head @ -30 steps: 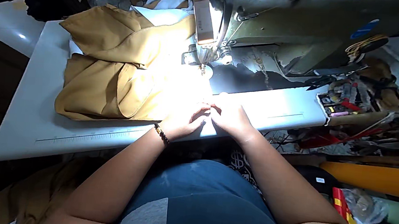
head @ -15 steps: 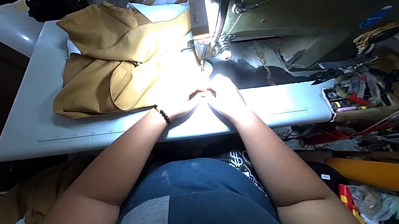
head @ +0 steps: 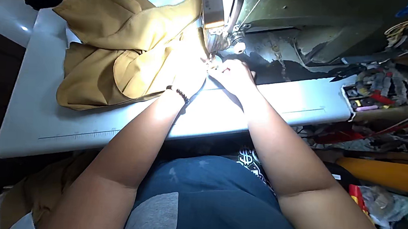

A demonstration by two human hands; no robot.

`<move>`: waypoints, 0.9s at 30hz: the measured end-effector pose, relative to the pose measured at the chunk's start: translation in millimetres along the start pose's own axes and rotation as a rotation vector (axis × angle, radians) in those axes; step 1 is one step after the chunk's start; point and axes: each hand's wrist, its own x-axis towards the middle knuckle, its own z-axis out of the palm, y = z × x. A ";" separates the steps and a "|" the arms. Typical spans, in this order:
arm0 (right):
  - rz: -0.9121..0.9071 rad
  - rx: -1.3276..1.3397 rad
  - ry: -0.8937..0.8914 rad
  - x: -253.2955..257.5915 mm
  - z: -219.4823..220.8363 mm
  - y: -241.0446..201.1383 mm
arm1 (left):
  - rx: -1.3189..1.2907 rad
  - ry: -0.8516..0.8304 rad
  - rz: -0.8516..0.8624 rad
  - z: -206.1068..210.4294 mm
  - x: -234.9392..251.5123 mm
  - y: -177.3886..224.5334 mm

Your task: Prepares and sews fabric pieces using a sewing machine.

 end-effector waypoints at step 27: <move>0.020 1.039 -0.558 -80.7 2.7 8.8 | 0.256 0.139 -0.173 -239.4 -152.9 -214.7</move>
